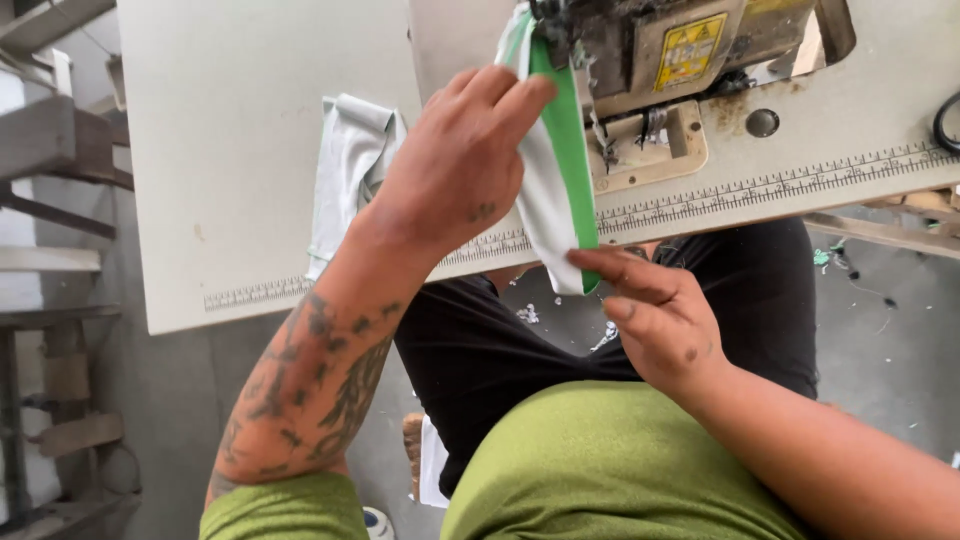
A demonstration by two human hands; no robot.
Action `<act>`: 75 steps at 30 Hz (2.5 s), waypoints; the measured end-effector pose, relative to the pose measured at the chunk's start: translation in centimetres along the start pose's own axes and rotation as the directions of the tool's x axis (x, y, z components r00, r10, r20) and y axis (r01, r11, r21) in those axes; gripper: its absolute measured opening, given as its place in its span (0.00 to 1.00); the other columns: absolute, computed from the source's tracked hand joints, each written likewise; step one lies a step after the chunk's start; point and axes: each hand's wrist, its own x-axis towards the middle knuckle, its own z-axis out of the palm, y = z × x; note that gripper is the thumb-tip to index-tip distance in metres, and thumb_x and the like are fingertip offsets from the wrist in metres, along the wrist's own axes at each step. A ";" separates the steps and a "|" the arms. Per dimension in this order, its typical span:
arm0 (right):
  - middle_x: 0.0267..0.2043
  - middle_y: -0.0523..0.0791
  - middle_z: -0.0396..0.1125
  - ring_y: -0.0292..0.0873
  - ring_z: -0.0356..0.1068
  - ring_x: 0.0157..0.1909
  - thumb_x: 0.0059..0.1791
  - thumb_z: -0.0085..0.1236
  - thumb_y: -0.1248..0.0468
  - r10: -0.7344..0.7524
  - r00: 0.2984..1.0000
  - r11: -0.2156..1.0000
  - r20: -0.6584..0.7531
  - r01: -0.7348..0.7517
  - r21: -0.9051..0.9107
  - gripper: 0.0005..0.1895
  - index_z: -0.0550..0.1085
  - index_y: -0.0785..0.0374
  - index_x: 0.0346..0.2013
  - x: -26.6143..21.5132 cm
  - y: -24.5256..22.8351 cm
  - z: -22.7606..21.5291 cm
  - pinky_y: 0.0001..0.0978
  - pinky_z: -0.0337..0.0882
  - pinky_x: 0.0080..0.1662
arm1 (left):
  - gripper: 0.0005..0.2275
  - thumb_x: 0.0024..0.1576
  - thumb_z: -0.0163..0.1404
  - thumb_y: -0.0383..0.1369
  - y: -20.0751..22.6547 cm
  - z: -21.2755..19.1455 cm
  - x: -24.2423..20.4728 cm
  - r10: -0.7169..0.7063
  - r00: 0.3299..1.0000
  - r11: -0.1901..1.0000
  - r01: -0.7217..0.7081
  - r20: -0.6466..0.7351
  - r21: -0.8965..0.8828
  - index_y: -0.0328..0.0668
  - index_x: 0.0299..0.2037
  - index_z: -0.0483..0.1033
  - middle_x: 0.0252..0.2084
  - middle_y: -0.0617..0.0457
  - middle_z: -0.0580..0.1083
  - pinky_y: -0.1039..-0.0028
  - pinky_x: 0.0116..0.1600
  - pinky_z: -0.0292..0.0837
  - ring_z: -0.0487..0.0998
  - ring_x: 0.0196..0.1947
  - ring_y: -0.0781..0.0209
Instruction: Aligning and sewing fabric strips into loops using an industrial sewing machine and trimming them with scissors.
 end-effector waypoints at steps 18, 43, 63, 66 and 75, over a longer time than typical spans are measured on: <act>0.53 0.52 0.77 0.49 0.76 0.56 0.46 0.58 0.58 0.008 1.000 0.996 -0.018 -0.010 -0.092 0.26 0.78 0.69 0.55 11.0 -1.2 0.3 0.40 0.76 0.61 | 0.13 0.59 0.42 0.21 3.0 -3.4 -3.1 -0.533 0.813 0.846 0.500 0.234 0.186 0.32 0.51 0.75 0.41 0.39 0.75 0.53 0.40 0.78 0.76 0.39 0.41; 0.47 0.56 0.75 0.49 0.78 0.51 0.54 0.55 0.77 -0.041 0.998 0.931 -0.056 0.058 0.360 0.34 0.59 0.61 0.74 3.6 1.2 1.7 0.45 0.79 0.61 | 0.04 0.64 0.53 0.34 8.2 0.3 -8.5 -0.334 0.913 0.875 0.208 -0.235 -0.438 0.46 0.39 0.77 0.44 0.52 0.74 0.61 0.55 0.76 0.79 0.48 0.48; 0.48 0.61 0.71 0.48 0.73 0.49 0.51 0.58 0.65 -0.238 0.947 0.969 0.216 0.215 0.124 0.43 0.49 0.65 0.77 2.1 0.6 0.8 0.46 0.72 0.61 | 0.04 0.61 0.48 0.27 9.1 0.0 -6.9 0.067 0.972 0.996 -0.052 -0.223 0.072 0.45 0.36 0.75 0.33 0.54 0.71 0.67 0.35 0.69 0.75 0.33 0.51; 0.48 0.59 0.71 0.45 0.71 0.49 0.52 0.59 0.62 -0.250 0.939 0.968 0.235 0.236 0.086 0.43 0.50 0.64 0.77 1.5 -0.1 1.2 0.44 0.71 0.62 | 0.05 0.61 0.50 0.28 10.0 0.0 -7.3 0.080 0.971 0.989 -0.048 -0.225 0.143 0.45 0.32 0.75 0.36 0.54 0.69 0.65 0.36 0.67 0.73 0.34 0.51; 0.57 0.54 0.70 0.46 0.70 0.60 0.51 0.67 0.55 -0.069 0.984 0.991 0.162 0.049 0.123 0.49 0.50 0.63 0.79 0.2 -1.1 1.8 0.38 0.67 0.67 | 0.04 0.54 0.50 0.25 11.8 0.2 -7.4 -0.070 0.995 0.935 0.090 -0.071 0.343 0.47 0.32 0.73 0.32 0.54 0.64 0.62 0.38 0.61 0.67 0.33 0.53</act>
